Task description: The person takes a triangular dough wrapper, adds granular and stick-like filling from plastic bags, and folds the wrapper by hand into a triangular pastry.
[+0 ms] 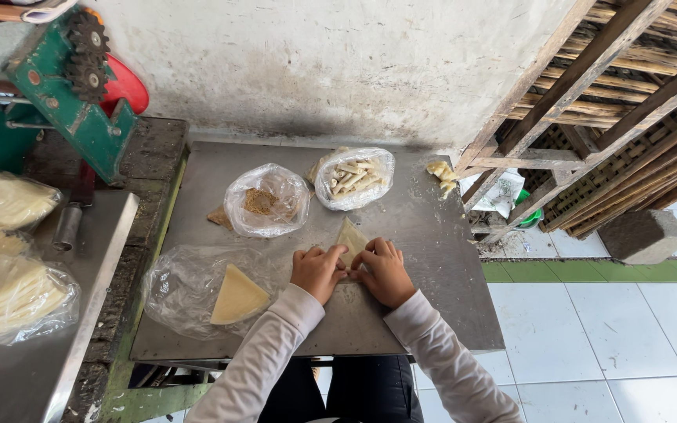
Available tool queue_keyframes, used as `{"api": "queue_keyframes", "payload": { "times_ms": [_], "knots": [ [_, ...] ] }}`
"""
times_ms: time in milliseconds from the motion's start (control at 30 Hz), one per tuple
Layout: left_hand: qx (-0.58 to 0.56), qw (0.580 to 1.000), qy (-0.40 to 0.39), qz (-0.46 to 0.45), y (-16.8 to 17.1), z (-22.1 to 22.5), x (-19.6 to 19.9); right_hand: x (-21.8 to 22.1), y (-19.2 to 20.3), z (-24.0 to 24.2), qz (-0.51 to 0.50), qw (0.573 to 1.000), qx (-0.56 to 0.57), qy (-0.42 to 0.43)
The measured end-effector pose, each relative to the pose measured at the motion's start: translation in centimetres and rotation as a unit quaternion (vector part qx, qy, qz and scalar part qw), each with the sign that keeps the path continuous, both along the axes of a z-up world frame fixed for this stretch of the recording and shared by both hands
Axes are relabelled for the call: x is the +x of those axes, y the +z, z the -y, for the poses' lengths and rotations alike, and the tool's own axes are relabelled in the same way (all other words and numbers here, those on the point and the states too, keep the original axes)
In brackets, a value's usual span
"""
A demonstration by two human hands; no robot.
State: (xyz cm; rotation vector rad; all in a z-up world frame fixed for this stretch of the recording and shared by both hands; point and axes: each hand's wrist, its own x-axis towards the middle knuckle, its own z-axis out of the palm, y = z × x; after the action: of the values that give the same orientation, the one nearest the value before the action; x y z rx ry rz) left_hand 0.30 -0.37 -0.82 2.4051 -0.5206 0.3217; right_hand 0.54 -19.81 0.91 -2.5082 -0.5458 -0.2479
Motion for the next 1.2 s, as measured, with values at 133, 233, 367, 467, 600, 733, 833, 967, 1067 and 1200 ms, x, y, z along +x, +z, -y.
{"api": "queue_keyframes", "payload": {
  "times_ms": [133, 233, 367, 467, 600, 733, 833, 967, 1067, 1200],
  "knots": [
    [0.010, 0.992, 0.078, -0.096, 0.5, 1.1, 0.4, -0.1, -0.5, -1.1, 0.010, 0.997, -0.018, -0.075],
    [-0.050, 0.980, 0.122, -0.146, 0.6, 1.3, 1.2, 0.6, 0.1, -1.0, -0.035, 0.993, 0.036, -0.109],
    [-0.033, 0.996, 0.078, -0.037, -0.1, 0.8, 0.5, 0.5, 0.2, -0.9, -0.005, 0.997, 0.021, -0.076],
    [0.000, 0.998, 0.053, 0.022, -0.5, 0.6, 0.3, 0.3, 0.0, -0.4, 0.028, 0.999, -0.007, -0.022],
    [0.002, 0.997, 0.075, -0.025, -0.8, 1.0, 0.6, 0.7, -0.6, -0.5, 0.055, 0.997, -0.032, -0.039],
    [-0.069, 0.987, 0.110, -0.094, -0.6, 1.0, 1.4, 1.2, -0.3, -0.8, -0.004, 0.997, 0.044, -0.071],
    [-0.062, 0.991, 0.108, -0.036, -0.8, 1.4, 1.2, 1.1, 0.0, -1.0, 0.023, 0.997, 0.025, -0.064],
    [-0.037, 0.996, 0.078, 0.003, -0.8, 1.1, 1.2, 0.6, 0.5, -0.3, 0.027, 0.999, 0.004, -0.019],
    [-0.019, 0.997, 0.079, -0.014, -1.4, 1.2, 0.9, 0.9, -0.1, -0.6, 0.075, 0.997, -0.008, -0.034],
    [-0.036, 0.989, 0.111, -0.092, -1.3, 1.6, 1.0, 0.6, -0.5, -1.1, -0.011, 0.994, 0.017, -0.108]
  ]
}}
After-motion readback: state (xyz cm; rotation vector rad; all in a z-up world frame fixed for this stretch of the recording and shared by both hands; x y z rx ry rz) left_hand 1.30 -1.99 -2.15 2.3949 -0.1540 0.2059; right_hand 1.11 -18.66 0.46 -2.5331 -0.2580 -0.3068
